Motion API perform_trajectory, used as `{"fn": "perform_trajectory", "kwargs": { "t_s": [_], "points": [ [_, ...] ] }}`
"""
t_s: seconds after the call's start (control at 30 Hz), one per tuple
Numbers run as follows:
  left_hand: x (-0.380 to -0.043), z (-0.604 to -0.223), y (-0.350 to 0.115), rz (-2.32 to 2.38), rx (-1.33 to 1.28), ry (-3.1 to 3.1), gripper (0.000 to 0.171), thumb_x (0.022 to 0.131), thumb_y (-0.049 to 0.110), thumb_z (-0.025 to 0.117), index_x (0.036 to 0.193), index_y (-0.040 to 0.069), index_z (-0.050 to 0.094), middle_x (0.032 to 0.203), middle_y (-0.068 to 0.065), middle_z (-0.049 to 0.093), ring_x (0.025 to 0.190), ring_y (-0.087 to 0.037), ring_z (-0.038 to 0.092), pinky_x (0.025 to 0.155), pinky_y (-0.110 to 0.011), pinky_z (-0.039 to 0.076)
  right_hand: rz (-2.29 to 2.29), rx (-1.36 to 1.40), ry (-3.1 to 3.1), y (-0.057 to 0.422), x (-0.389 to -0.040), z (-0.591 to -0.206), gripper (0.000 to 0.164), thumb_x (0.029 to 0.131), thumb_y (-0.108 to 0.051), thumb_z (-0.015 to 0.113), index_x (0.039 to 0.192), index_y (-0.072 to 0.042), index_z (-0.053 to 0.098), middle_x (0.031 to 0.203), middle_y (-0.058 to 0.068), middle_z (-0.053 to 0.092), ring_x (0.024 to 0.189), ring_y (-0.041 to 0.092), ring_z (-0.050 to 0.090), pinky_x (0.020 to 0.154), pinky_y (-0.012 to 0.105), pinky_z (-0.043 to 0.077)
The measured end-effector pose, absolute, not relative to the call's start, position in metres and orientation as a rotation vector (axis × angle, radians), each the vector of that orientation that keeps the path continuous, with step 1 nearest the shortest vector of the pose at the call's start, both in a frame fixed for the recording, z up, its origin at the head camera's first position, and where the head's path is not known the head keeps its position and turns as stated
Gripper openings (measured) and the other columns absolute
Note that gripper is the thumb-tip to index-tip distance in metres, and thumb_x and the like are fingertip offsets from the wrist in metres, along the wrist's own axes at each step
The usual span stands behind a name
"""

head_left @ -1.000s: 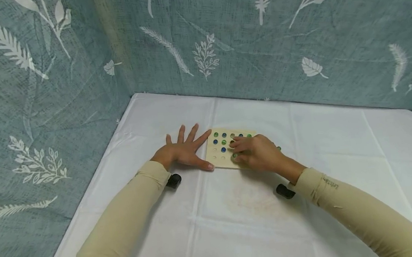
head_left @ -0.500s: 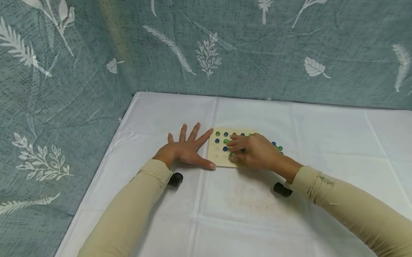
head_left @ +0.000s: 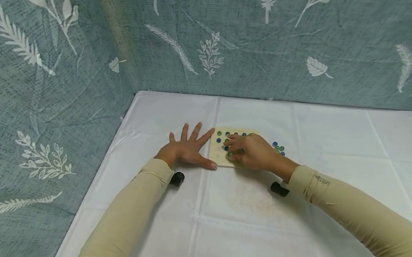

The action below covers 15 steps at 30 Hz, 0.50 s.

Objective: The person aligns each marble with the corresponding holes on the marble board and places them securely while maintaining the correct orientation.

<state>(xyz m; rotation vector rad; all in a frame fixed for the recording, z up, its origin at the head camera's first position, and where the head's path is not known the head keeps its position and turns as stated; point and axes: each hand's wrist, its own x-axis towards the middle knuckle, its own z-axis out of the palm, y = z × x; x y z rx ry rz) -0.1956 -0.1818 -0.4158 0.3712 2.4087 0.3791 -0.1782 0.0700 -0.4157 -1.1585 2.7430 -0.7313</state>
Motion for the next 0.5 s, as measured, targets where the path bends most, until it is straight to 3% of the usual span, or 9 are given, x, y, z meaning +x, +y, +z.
{"fn": "perform_trajectory", "kwargs": {
  "t_s": [0.37, 0.5],
  "points": [
    [-0.1977, -0.4204, -0.1822, 0.386, 0.376, 2.411, 0.128, 0.072, 0.09, 0.067, 0.165, 0.047, -0.01, 0.172, 0.001, -0.032, 0.156, -0.039, -0.036, 0.117, -0.079, -0.017, -0.679, -1.265, 2.751, 0.0653, -0.1801, -0.4203, 0.016, 0.088, -0.008, 0.082, 0.103, -0.007, 0.084, 0.131, 0.01, 0.074, 0.135, 0.033, 0.063, 0.108, 0.054, 0.053],
    [-0.1971, -0.4189, -0.1818, 0.381, 0.372, 2.41, 0.127, 0.074, 0.087, 0.069, 0.165, 0.047, -0.011, 0.172, 0.002, -0.033, 0.156, -0.038, -0.037, 0.117, -0.078, -0.018, -0.664, -1.261, 2.757, 0.0635, -0.1801, -0.4191, 0.015, 0.088, -0.009, 0.082, 0.104, -0.008, 0.084, 0.132, 0.01, 0.074, 0.136, 0.033, 0.062, 0.109, 0.053, 0.053]
  ]
}}
